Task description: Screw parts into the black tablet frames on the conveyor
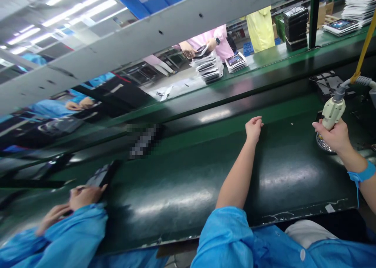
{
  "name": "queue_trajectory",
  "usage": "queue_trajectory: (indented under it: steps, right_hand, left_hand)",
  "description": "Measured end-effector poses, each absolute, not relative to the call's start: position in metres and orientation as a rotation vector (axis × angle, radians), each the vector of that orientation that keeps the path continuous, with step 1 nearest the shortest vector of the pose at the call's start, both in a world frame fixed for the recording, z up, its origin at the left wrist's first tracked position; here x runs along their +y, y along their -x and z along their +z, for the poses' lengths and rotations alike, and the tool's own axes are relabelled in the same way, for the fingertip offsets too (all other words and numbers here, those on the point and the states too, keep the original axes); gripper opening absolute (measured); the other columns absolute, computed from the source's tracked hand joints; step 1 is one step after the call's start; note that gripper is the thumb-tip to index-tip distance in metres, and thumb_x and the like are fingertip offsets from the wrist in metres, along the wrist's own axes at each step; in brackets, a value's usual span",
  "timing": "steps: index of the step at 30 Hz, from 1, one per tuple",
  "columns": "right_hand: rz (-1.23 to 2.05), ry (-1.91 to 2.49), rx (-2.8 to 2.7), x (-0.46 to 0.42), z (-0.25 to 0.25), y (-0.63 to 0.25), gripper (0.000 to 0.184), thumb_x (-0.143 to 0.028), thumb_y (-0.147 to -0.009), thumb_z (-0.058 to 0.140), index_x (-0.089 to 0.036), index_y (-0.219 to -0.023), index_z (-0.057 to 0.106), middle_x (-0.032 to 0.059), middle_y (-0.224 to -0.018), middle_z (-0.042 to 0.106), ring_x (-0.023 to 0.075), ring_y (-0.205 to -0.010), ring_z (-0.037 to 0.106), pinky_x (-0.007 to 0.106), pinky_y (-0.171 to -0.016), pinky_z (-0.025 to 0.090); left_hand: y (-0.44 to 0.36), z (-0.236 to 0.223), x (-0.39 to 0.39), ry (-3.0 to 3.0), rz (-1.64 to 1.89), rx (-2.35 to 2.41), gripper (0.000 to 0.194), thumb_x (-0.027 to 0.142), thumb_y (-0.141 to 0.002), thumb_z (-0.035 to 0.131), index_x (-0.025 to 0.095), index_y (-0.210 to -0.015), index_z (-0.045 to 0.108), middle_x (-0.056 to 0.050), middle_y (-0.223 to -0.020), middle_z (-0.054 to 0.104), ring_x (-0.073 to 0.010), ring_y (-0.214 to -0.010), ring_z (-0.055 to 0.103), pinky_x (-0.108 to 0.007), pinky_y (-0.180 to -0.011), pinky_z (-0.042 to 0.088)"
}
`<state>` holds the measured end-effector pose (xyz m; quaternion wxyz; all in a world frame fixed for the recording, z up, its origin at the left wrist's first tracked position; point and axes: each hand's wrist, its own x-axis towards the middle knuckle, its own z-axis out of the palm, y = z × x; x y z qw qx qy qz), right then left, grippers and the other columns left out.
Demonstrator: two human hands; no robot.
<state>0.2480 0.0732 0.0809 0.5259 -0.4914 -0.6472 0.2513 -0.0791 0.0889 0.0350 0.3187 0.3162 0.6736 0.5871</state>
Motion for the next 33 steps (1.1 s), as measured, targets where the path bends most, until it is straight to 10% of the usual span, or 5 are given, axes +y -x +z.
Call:
queue_trajectory:
  steps: [8, 14, 21, 33]
  right_hand:
    - [0.615, 1.260, -1.408, 0.079, 0.081, -0.253, 0.047, -0.063, -0.066, 0.085, -0.022, -0.079, 0.067, 0.0063, -0.078, 0.073, 0.0256, -0.073, 0.070, 0.041, -0.073, 0.060]
    - [0.669, 1.142, -1.550, 0.069, 0.083, -0.251, 0.058, -0.069, -0.063, 0.087, -0.023, -0.089, 0.064, 0.0048, -0.080, 0.072, 0.0238, -0.071, 0.069, 0.039, -0.071, 0.061]
    - [0.466, 1.125, -1.665, 0.059, 0.079, -0.249, 0.053, -0.071, -0.064, 0.082, -0.023, -0.079, 0.064, 0.0079, -0.083, 0.071, 0.0249, -0.073, 0.070, 0.041, -0.075, 0.061]
    - [0.574, 1.087, -1.583, 0.066, 0.068, -0.255, 0.067, -0.084, -0.052, 0.085, -0.024, -0.072, 0.061, 0.0068, -0.071, 0.068, 0.0268, -0.069, 0.068, 0.046, -0.073, 0.061]
  left_hand:
    - [0.004, 0.046, 0.059, -1.072, 1.343, 1.609, 0.014, 0.030, -0.088, 0.075, 0.018, -0.086, 0.081, -0.004, -0.075, 0.073, -0.0164, -0.074, 0.068, -0.030, -0.084, 0.055]
    - [-0.073, 0.097, 0.013, -1.297, 1.247, 1.103, 0.046, 0.042, -0.078, 0.088, 0.024, -0.119, 0.080, -0.006, -0.099, 0.077, -0.0188, -0.087, 0.069, -0.030, -0.080, 0.055]
    - [-0.100, 0.117, -0.007, -1.189, 1.426, 1.211, 0.032, 0.055, -0.080, 0.084, 0.024, -0.085, 0.084, 0.000, -0.067, 0.063, -0.0124, -0.063, 0.054, -0.028, -0.063, 0.049]
    - [-0.098, 0.129, -0.009, -0.745, 1.093, 0.843, 0.040, 0.054, -0.082, 0.078, 0.016, -0.094, 0.081, 0.002, -0.054, 0.058, -0.0122, -0.047, 0.057, -0.025, -0.048, 0.043]
